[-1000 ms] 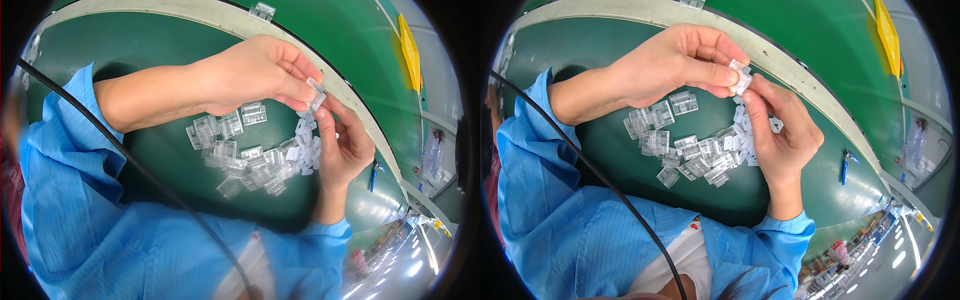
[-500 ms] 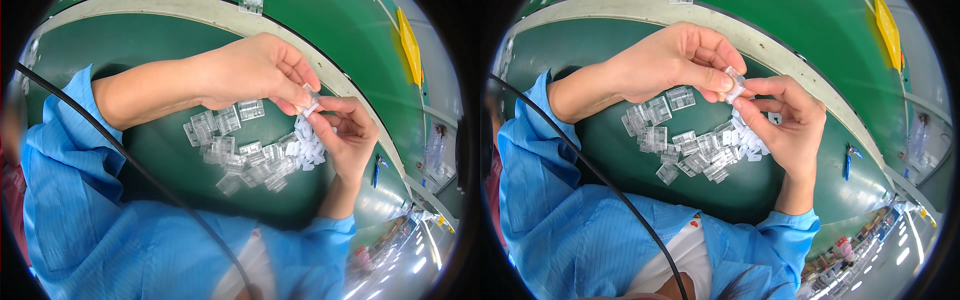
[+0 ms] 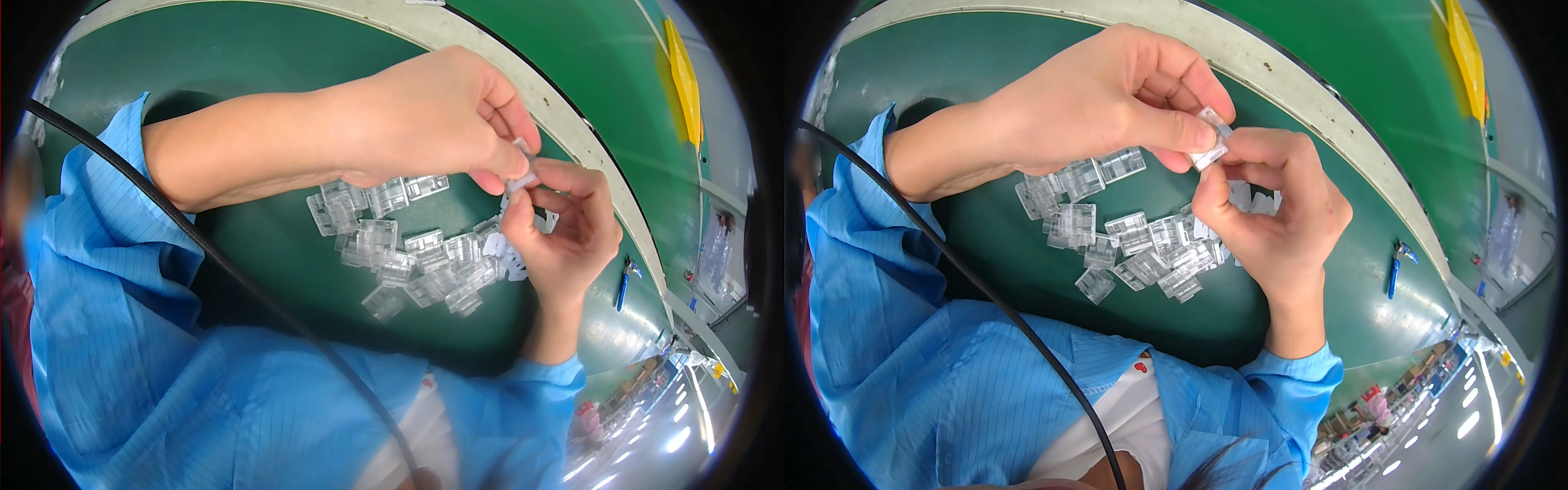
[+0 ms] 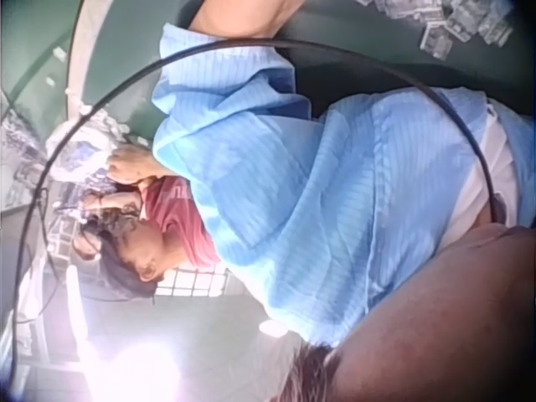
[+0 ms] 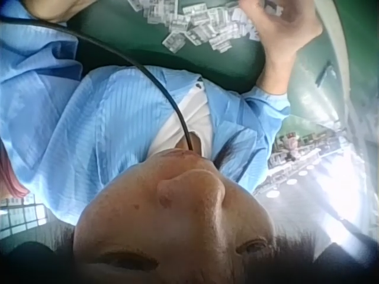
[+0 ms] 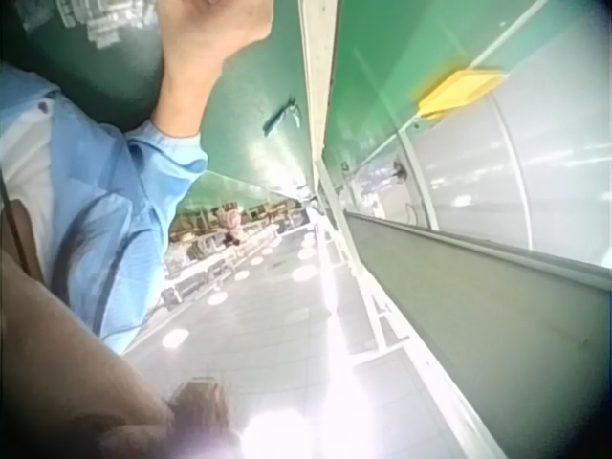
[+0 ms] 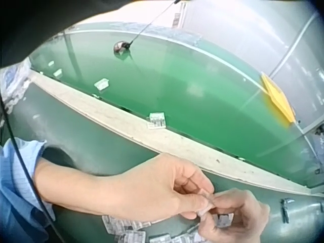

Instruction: The person assembles small white plastic housings and clear plastic housings with plastic clips by hand on a production line.

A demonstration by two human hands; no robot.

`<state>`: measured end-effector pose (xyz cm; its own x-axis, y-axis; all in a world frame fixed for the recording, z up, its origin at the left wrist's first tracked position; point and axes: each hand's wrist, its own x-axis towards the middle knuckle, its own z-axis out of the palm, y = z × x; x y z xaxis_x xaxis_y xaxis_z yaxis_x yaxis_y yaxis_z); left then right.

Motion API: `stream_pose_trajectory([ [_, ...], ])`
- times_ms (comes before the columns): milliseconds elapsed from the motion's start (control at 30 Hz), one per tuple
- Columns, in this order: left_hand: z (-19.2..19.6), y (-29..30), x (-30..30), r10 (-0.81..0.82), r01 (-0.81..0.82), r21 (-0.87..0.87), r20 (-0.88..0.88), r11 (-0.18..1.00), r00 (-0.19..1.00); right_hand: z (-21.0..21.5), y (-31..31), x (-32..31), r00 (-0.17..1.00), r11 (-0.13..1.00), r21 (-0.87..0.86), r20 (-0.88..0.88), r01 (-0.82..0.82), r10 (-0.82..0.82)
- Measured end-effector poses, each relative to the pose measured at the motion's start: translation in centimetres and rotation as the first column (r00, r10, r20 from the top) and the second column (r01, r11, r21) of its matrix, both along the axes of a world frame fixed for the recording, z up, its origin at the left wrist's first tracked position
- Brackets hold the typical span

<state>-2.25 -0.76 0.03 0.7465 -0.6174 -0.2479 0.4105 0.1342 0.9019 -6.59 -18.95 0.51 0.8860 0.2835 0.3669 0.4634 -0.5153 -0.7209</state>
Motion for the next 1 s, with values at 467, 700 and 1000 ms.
stream_pose_trajectory([
  [467,-0.5,0.2,0.5,0.042,-0.055,-0.185,-0.072,0.981,0.996,0.1,-0.2,0.5,0.993,0.977,0.214,-0.116,0.016,0.009],
  [700,-0.6,0.3,0.5,0.052,-0.066,-0.185,-0.081,0.980,0.995,0.1,0.1,0.2,0.976,0.920,0.381,-0.217,0.095,-0.011],
  [1000,-0.5,0.3,0.4,0.041,-0.053,-0.153,-0.078,0.987,0.996,0.3,-1.0,0.4,0.982,0.978,0.193,-0.184,0.086,-0.050],
])
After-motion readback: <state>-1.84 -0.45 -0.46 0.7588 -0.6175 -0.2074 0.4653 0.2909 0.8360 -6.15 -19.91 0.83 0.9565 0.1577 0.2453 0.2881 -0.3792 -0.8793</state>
